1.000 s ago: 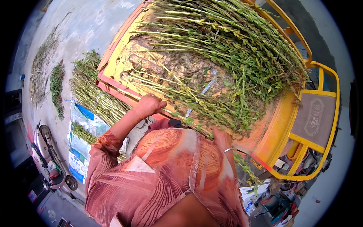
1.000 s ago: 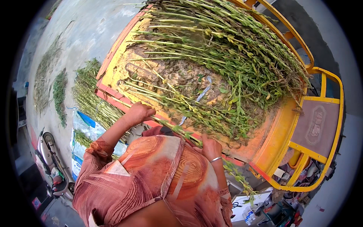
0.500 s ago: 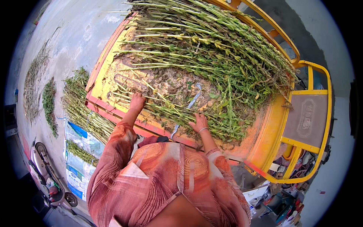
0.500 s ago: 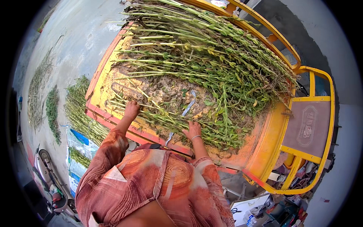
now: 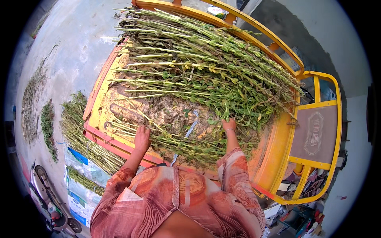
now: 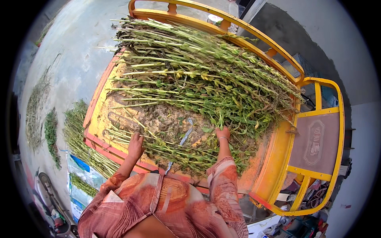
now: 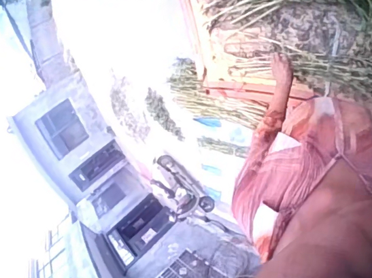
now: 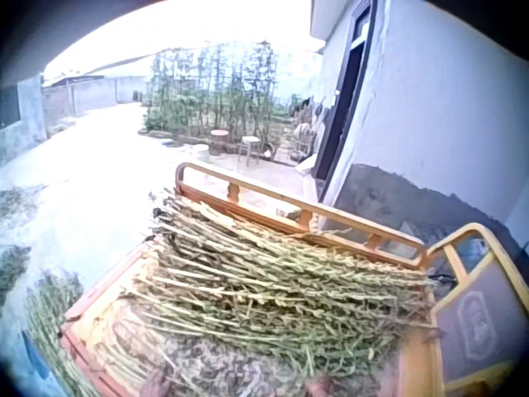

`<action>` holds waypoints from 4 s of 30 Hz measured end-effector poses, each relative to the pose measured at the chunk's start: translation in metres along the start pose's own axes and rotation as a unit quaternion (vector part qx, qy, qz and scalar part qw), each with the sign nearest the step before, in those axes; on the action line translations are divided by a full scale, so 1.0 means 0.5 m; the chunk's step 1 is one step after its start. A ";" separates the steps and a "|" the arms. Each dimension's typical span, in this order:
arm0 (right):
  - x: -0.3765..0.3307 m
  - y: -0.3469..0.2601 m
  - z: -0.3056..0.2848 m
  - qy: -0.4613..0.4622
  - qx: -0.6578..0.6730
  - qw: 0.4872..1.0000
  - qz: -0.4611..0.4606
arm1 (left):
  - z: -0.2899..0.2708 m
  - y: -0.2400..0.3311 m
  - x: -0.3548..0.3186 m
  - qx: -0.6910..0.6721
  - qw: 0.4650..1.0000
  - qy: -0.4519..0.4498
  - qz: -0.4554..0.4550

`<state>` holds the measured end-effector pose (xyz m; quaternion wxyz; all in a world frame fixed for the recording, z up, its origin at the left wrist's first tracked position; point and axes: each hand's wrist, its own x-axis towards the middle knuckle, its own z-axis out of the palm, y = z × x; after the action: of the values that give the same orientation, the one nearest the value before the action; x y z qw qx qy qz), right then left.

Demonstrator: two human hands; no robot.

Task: The person gathers long green plant stalks on a yellow cart, aligns them into bundles, and ties them with plastic strips. They occasionally move a large white sack and continue bundling the remaining stalks.

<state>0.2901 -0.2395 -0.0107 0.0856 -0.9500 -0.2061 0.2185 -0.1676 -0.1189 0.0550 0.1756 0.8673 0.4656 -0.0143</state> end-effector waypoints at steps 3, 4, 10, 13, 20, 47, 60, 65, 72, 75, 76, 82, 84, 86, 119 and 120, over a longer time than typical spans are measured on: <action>-0.045 -0.055 -0.096 0.011 -0.079 0.993 -0.092 | 0.017 0.029 -0.017 -0.032 0.999 -0.005 0.007; -0.065 -0.074 -0.153 0.049 -0.108 0.984 -0.130 | 0.017 0.038 -0.014 -0.045 0.999 -0.009 0.011; 0.004 -0.069 -0.337 0.101 -0.275 0.927 -0.236 | -0.004 0.061 0.025 -0.091 0.995 0.011 0.034; 0.070 0.042 -0.256 -0.031 -0.346 0.933 -0.097 | -0.039 0.095 0.073 -0.088 0.993 0.068 0.041; 0.002 0.055 -0.105 0.024 -0.250 0.967 -0.048 | -0.054 0.194 0.305 0.031 0.964 0.195 0.180; -0.144 -0.346 0.084 -0.355 0.493 0.794 -0.022 | -0.083 -0.266 0.367 0.082 0.973 0.210 0.056; -0.053 -0.517 0.180 -0.253 0.698 0.621 0.252 | -0.059 -0.280 0.399 0.113 0.976 0.184 -0.004; -0.085 -0.479 0.098 -0.239 0.825 0.466 0.213 | -0.108 -0.199 0.370 0.064 0.953 0.262 0.138; -0.001 -0.430 0.087 -0.212 0.809 0.513 0.192 | -0.051 -0.150 0.562 0.083 0.965 0.238 0.067; 0.048 -0.397 0.121 -0.209 0.813 0.475 0.262 | -0.070 -0.116 0.585 0.079 0.987 0.142 0.017; 0.041 -0.398 0.125 -0.216 0.817 0.480 0.235 | -0.061 -0.124 0.580 0.101 0.984 0.143 0.036; -0.056 -0.409 0.086 -0.217 0.850 0.452 0.164 | -0.147 -0.084 0.380 0.099 0.957 0.235 0.138; -0.045 -0.389 0.083 -0.214 0.841 0.474 0.147 | -0.104 -0.083 0.326 0.088 0.973 0.166 0.134; -0.030 -0.388 0.067 -0.243 0.848 0.468 0.060 | -0.103 -0.077 0.320 0.076 0.978 0.132 0.144; -0.141 -0.206 -0.003 -0.149 0.880 0.413 0.180 | -0.012 0.051 0.320 0.005 0.965 -0.263 0.012; -0.153 -0.209 -0.019 -0.140 0.879 0.418 0.181 | -0.019 0.057 0.320 0.004 0.959 -0.282 0.008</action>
<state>0.1947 -0.1791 0.0532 0.8030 -0.3281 0.2658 0.4206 -0.0552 -0.0018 0.0419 0.2962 0.8327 0.3899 -0.2587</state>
